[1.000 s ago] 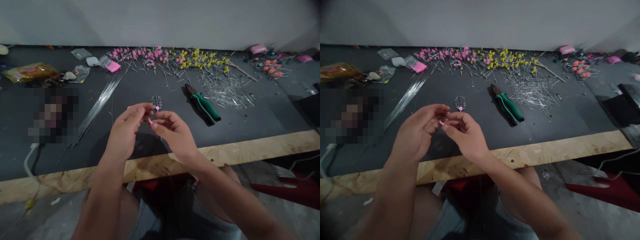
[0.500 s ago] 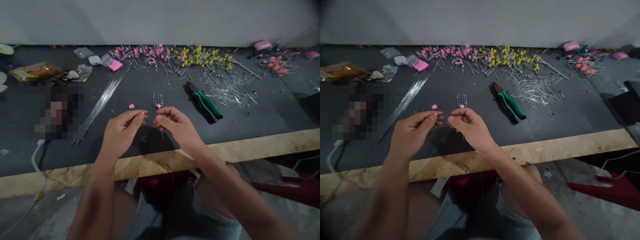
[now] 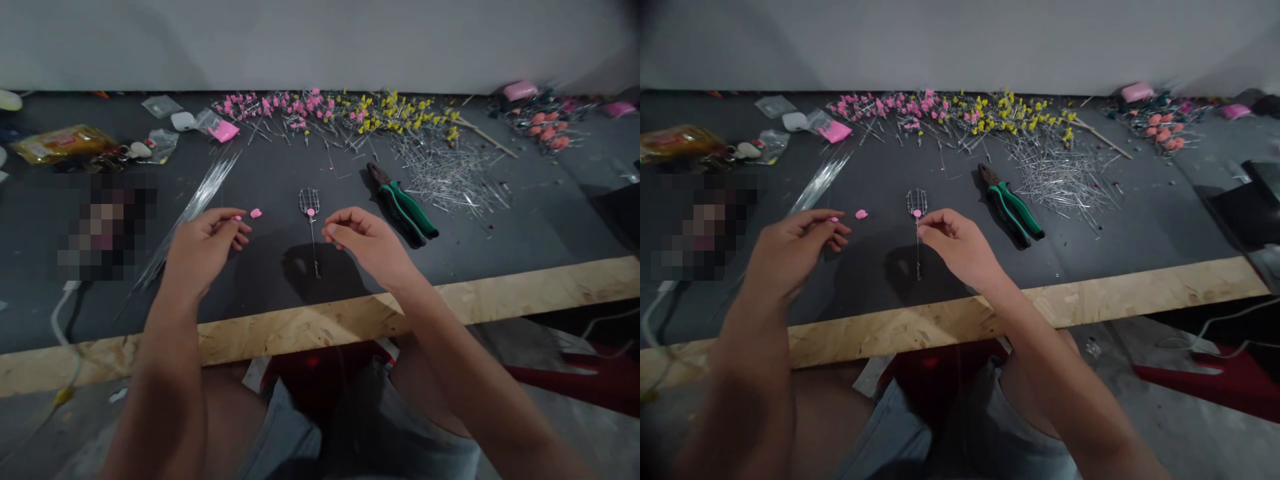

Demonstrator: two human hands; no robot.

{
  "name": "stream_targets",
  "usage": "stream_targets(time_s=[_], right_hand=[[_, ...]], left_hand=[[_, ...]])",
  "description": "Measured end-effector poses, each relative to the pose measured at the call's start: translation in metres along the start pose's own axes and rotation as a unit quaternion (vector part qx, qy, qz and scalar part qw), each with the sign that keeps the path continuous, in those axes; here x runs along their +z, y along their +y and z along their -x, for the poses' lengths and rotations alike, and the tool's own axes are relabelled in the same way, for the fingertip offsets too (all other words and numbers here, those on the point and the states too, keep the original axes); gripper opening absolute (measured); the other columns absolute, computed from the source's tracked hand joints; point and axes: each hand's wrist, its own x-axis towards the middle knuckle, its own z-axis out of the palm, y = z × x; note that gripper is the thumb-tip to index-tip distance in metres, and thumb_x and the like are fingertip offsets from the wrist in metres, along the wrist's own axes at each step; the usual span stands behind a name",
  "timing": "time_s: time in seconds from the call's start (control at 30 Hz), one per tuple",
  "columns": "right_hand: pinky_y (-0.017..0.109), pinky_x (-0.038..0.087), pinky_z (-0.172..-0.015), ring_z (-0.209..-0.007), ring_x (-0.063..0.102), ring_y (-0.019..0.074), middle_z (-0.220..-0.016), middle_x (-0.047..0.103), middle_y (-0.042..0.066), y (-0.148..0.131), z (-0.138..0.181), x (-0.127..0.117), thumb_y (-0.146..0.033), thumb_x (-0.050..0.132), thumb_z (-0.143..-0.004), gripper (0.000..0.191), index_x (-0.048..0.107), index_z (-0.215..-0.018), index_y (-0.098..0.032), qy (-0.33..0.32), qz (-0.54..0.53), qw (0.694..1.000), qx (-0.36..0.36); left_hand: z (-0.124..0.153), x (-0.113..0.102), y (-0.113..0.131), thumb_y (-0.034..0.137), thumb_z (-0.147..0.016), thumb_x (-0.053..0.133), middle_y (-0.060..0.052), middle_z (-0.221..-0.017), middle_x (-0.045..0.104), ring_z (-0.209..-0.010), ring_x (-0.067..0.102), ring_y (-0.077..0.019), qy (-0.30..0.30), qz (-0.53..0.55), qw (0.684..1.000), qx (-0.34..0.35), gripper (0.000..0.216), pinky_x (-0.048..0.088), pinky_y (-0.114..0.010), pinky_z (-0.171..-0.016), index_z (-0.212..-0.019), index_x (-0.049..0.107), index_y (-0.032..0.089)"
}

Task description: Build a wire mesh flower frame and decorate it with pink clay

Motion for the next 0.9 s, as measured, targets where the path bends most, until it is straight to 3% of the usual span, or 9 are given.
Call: stream_targets(time_s=[0.1, 0.17, 0.3, 0.4, 0.53, 0.73, 0.9], right_hand=[[0.029, 0.041, -0.069, -0.075, 0.055, 0.0125, -0.081, 0.063, 0.001, 0.0, 0.003, -0.004, -0.035, 0.061, -0.08, 0.018, 0.062, -0.088, -0.019, -0.004, 0.019, 1.0, -0.002], [0.029, 0.041, -0.07, -0.075, 0.055, 0.0125, -0.081, 0.063, 0.001, -0.001, 0.008, -0.007, -0.035, 0.06, -0.081, 0.018, 0.062, -0.089, -0.019, -0.009, 0.029, 1.0, -0.003], [0.029, 0.041, -0.071, -0.075, 0.054, 0.0125, -0.081, 0.062, 0.001, -0.005, 0.014, -0.013, -0.035, 0.06, -0.082, 0.018, 0.062, -0.088, -0.019, -0.008, 0.021, 1.0, -0.003], [0.029, 0.041, -0.07, -0.075, 0.054, 0.0126, -0.082, 0.062, 0.001, -0.004, 0.015, -0.018, -0.036, 0.059, -0.082, 0.018, 0.061, -0.088, -0.019, -0.007, 0.022, 1.0, -0.004], [0.028, 0.041, -0.068, -0.073, 0.054, 0.0122, -0.08, 0.062, 0.0, 0.0, 0.014, -0.021, -0.037, 0.058, -0.082, 0.019, 0.061, -0.088, -0.019, -0.01, 0.021, 1.0, -0.009], [0.028, 0.041, -0.068, -0.072, 0.054, 0.0119, -0.079, 0.061, 0.0, 0.005, 0.011, -0.021, -0.037, 0.058, -0.082, 0.018, 0.061, -0.087, -0.019, -0.019, 0.015, 1.0, -0.007], [0.029, 0.041, -0.069, -0.073, 0.055, 0.0125, -0.079, 0.061, 0.001, 0.011, 0.01, -0.022, -0.039, 0.059, -0.081, 0.02, 0.062, -0.086, -0.019, -0.027, 0.024, 0.999, 0.001]], left_hand=[[-0.002, 0.005, 0.006, 0.034, -0.077, 0.064, 0.0, -0.075, 0.067, -0.065, 0.058, -0.0167, 0.003, 0.144, 0.988, -0.048, 0.011, 0.049, -0.038, -0.068, -0.083, 0.07, 0.027], [-0.006, 0.008, 0.008, 0.03, -0.074, 0.065, 0.002, -0.075, 0.066, -0.072, 0.058, -0.0178, 0.001, 0.21, 0.975, -0.074, 0.008, 0.051, -0.043, -0.08, -0.08, 0.071, 0.028], [-0.017, 0.011, 0.004, 0.02, -0.068, 0.062, 0.006, -0.079, 0.07, -0.101, 0.057, -0.0246, -0.031, 0.282, 0.951, -0.126, 0.014, 0.039, -0.048, -0.107, -0.074, 0.069, 0.03], [-0.02, 0.012, 0.0, 0.021, -0.069, 0.06, 0.008, -0.085, 0.072, -0.12, 0.047, -0.0268, -0.079, 0.295, 0.942, -0.14, 0.014, 0.032, -0.046, -0.115, -0.075, 0.069, 0.031], [-0.021, 0.012, -0.002, 0.035, -0.073, 0.068, 0.01, -0.086, 0.07, -0.119, 0.045, -0.025, -0.078, 0.267, 0.952, -0.125, 0.004, 0.036, -0.046, -0.11, -0.076, 0.068, 0.032], [-0.029, 0.012, -0.004, 0.043, -0.072, 0.071, 0.011, -0.075, 0.065, -0.09, 0.051, -0.0146, -0.053, 0.268, 0.956, -0.104, 0.012, 0.048, -0.04, -0.088, -0.078, 0.066, 0.034], [-0.028, 0.014, -0.005, 0.046, -0.072, 0.073, 0.01, -0.071, 0.063, -0.073, 0.052, -0.0126, 0.022, 0.218, 0.975, -0.043, 0.017, 0.046, -0.037, -0.073, -0.075, 0.064, 0.031]])
